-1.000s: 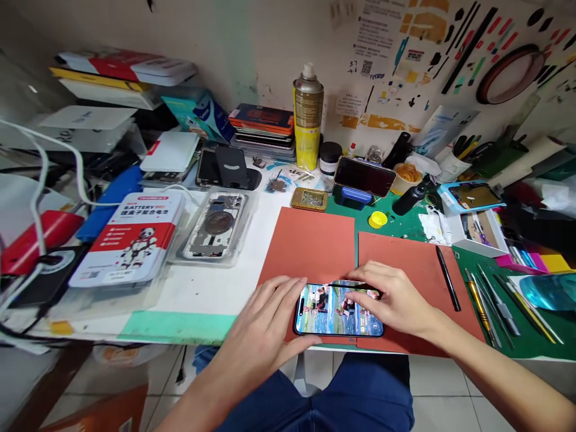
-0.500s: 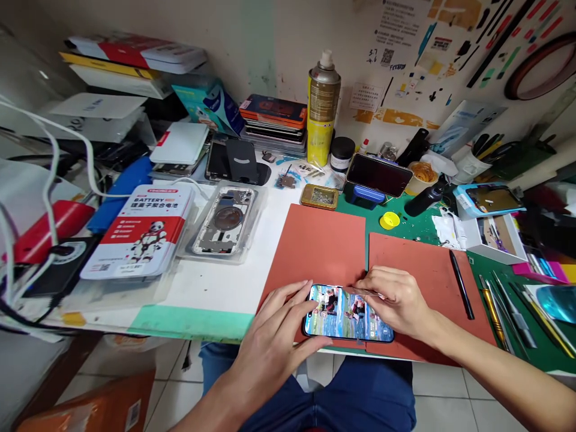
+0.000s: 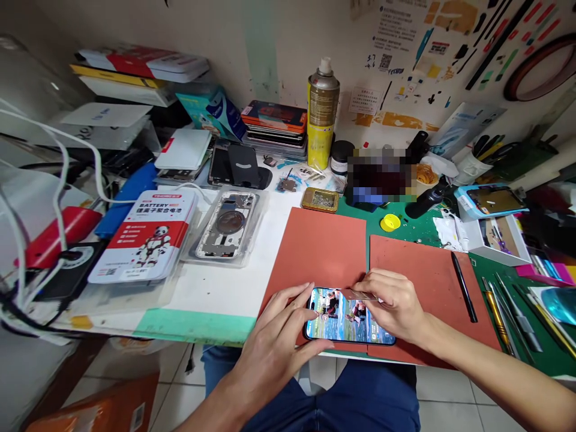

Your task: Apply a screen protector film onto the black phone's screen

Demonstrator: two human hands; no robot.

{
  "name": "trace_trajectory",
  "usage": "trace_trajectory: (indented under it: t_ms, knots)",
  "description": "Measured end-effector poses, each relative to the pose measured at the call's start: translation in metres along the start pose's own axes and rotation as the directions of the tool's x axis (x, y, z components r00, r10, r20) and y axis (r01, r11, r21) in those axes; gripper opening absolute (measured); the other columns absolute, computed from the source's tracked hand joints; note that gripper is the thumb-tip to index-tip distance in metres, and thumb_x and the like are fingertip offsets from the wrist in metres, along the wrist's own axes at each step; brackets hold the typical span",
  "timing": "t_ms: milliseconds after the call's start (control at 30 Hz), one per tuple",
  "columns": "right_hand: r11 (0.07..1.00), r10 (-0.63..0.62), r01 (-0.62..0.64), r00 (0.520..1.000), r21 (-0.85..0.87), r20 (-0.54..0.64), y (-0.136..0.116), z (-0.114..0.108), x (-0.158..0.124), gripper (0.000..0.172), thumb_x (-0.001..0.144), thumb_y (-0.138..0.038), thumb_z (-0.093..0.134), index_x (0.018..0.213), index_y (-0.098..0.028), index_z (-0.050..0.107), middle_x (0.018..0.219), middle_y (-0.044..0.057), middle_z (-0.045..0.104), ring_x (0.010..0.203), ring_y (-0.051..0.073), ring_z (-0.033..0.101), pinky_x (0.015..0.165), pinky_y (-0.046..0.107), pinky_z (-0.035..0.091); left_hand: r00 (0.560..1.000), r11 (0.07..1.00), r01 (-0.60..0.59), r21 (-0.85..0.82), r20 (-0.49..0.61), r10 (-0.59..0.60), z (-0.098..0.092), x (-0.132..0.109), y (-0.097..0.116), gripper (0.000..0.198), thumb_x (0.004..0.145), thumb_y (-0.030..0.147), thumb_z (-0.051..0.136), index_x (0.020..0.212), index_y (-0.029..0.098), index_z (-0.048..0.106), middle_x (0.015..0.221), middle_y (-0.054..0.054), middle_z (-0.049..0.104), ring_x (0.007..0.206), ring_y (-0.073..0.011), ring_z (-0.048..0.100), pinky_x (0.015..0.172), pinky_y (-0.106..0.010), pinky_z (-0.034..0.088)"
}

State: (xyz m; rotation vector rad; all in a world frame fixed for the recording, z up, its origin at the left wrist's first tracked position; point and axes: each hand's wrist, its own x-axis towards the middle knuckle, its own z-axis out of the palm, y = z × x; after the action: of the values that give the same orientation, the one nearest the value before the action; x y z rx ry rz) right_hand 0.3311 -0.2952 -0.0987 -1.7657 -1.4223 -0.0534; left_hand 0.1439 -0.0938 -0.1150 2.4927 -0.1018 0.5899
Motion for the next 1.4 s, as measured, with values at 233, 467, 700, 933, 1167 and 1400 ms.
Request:
trace_trajectory:
  t_ms: [233,467,700,933,1167,1400]
  knots:
    - [1.000,-0.005,0.005,1.000,-0.020,0.001,0.000,0.008,0.006,0.021,0.100,-0.009,0.057,0.100,-0.020,0.075,0.074,0.006,0.074,0.063,0.019,0.066,0.057,0.033,0.053,0.999,0.999,-0.033,0.007,-0.002,0.033,-0.001,0.000,-0.001,0.026,0.098,0.040,0.075,0.110,0.020,0.061,0.146,-0.020,0.069,0.130,-0.0335,0.068,0.095,-0.051,0.067]
    - [0.999,0.037,-0.037,0.999,0.001,-0.002,-0.003,0.008,0.008,0.017,0.105,-0.016,0.063,0.097,-0.018,0.078,0.076,0.006,0.077,0.065,0.019,0.070,0.059,0.032,0.056,1.000,1.000,-0.008,-0.017,0.019,0.008,-0.001,-0.001,-0.004,0.034,0.097,0.042,0.077,0.118,0.020,0.062,0.147,-0.019,0.068,0.134,-0.0318,0.066,0.101,-0.049,0.065]
    - [0.979,0.180,-0.190,0.975,0.068,0.133,-0.010,-0.008,0.016,0.020,0.103,-0.033,0.074,0.115,-0.019,0.080,0.101,0.010,0.084,0.090,0.024,0.078,0.082,0.039,0.064,0.993,0.998,0.053,-0.040,0.111,-0.048,-0.009,0.003,0.001,0.069,0.091,0.057,0.079,0.145,0.022,0.052,0.158,-0.019,0.060,0.149,-0.0346,0.057,0.112,-0.058,0.059]
    - [0.978,0.176,-0.188,0.977,0.095,0.123,-0.010,0.001,0.021,0.017,0.106,-0.027,0.068,0.101,-0.020,0.083,0.088,0.008,0.083,0.079,0.021,0.078,0.071,0.035,0.061,0.980,0.994,0.060,-0.091,0.192,-0.042,-0.012,0.020,0.002,0.077,0.090,0.046,0.085,0.153,0.026,0.045,0.150,-0.015,0.064,0.143,-0.0344,0.060,0.114,-0.058,0.057]
    - [0.914,0.358,-0.381,0.919,0.139,0.166,-0.008,0.000,0.026,0.017,0.101,-0.030,0.072,0.091,-0.022,0.083,0.086,0.004,0.085,0.075,0.021,0.080,0.070,0.033,0.060,0.968,0.977,0.120,-0.177,0.239,-0.075,-0.012,0.019,0.001,0.071,0.091,0.041,0.084,0.150,0.029,0.047,0.147,-0.012,0.064,0.141,-0.0315,0.060,0.112,-0.053,0.059]
    - [0.781,0.520,-0.580,0.810,0.233,0.271,-0.006,-0.002,0.033,0.018,0.094,-0.035,0.076,0.085,-0.022,0.082,0.087,0.006,0.085,0.076,0.023,0.080,0.061,0.032,0.058,0.966,0.974,0.133,-0.182,0.243,-0.087,-0.011,0.017,-0.001,0.072,0.091,0.044,0.083,0.152,0.030,0.047,0.148,-0.012,0.063,0.142,-0.0321,0.059,0.113,-0.054,0.059]
